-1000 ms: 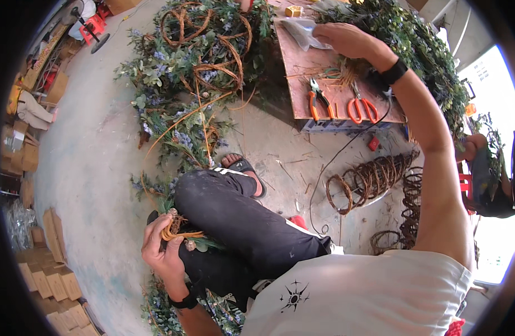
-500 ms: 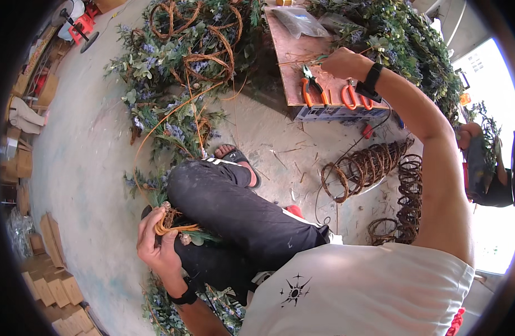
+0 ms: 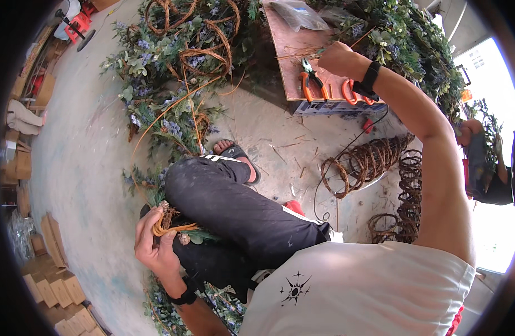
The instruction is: The recorder is assembling artificial floral wreaths and arrangements by attaching foliage and pinecones to a base and trimming excess wire.
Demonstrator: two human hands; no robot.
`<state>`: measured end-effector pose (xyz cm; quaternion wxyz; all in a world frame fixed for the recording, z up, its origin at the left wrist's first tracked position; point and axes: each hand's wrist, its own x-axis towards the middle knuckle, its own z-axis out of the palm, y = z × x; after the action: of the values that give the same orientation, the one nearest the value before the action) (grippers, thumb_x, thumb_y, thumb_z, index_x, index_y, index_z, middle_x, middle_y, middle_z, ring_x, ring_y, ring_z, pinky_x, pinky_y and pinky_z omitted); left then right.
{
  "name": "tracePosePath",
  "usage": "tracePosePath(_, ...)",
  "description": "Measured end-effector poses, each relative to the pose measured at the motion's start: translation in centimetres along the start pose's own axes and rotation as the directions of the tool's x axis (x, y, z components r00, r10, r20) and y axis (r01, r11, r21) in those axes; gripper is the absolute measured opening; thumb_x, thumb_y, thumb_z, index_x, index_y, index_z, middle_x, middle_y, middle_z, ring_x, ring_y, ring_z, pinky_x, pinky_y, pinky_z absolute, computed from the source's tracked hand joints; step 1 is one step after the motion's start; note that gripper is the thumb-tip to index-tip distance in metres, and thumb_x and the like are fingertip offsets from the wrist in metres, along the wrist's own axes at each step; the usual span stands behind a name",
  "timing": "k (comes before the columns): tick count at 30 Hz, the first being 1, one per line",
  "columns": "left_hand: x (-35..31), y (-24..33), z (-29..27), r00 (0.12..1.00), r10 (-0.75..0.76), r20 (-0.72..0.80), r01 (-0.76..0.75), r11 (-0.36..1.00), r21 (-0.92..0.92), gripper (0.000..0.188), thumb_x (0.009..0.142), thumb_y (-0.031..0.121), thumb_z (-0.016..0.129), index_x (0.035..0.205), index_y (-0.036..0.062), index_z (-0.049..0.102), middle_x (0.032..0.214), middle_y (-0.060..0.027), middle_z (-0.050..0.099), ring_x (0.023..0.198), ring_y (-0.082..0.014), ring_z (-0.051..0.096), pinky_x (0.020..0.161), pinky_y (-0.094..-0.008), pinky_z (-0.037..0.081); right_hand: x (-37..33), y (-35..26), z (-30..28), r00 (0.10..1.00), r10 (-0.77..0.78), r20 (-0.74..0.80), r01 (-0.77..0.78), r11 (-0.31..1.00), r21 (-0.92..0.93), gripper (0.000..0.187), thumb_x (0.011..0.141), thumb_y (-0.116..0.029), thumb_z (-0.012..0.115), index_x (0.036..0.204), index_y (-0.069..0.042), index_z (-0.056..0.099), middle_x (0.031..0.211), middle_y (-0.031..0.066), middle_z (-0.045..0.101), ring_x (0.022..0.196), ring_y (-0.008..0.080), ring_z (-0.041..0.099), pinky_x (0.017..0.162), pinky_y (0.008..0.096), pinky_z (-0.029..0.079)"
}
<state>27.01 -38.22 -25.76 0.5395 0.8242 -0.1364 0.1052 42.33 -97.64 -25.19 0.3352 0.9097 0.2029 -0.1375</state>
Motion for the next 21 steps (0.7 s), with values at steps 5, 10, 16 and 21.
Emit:
tracePosePath(5,-0.6,0.5,-0.7,0.999,-0.019,-0.032,0.019,1.0,-0.005,0.035,0.084,0.003,0.077,0.117,-0.0078,0.072,0.119,-0.0193,0.072,0.114,-0.0329,0.069,0.101,-0.0422,0.053,1.9,-1.0,-1.1,0.998,0.057,-0.027,-0.059,0.996,-0.074,0.008,0.083,-0.012,0.07,0.082,-0.013,0.078,0.082,0.0039,0.077,0.086,0.0225,0.076,0.066,0.0362,0.059)
tracePosePath(10,1.1,1.2,0.4,1.0,0.0,0.025,-0.001,0.999,0.036,0.039,0.078,-0.005,0.077,0.117,-0.0058,0.074,0.119,-0.0183,0.073,0.112,-0.0295,0.07,0.1,-0.0397,0.054,-0.8,-2.3,-8.0,0.859,0.123,-0.497,0.125,0.891,0.437,0.019,0.099,-0.015,0.059,0.114,-0.01,0.068,0.099,0.0131,0.072,0.094,0.0351,0.07,0.075,0.0453,0.058)
tracePosePath(16,0.1,-0.3,0.4,0.995,0.09,-0.035,-0.09,0.996,0.004,0.046,0.082,0.018,0.087,0.12,-0.0039,0.073,0.119,-0.0185,0.073,0.114,-0.0313,0.071,0.098,-0.0396,0.057,3.0,-17.7,-18.7,0.531,-0.159,-0.832,0.832,0.288,0.475,0.036,0.089,-0.005,0.06,0.124,-0.002,0.068,0.126,0.0189,0.07,0.115,0.0378,0.066,0.099,0.0436,0.056)
tracePosePath(21,-0.3,-0.4,0.1,0.996,0.074,-0.046,-0.073,0.997,0.011,0.048,0.083,0.022,0.088,0.121,-0.0033,0.072,0.119,-0.0198,0.073,0.115,-0.0327,0.07,0.096,-0.0392,0.057,2.6,-23.5,-24.3,0.541,-0.289,-0.79,0.841,0.188,0.507,0.037,0.083,-0.002,0.059,0.118,-0.006,0.068,0.109,0.0154,0.073,0.11,0.0364,0.067,0.091,0.0448,0.056)
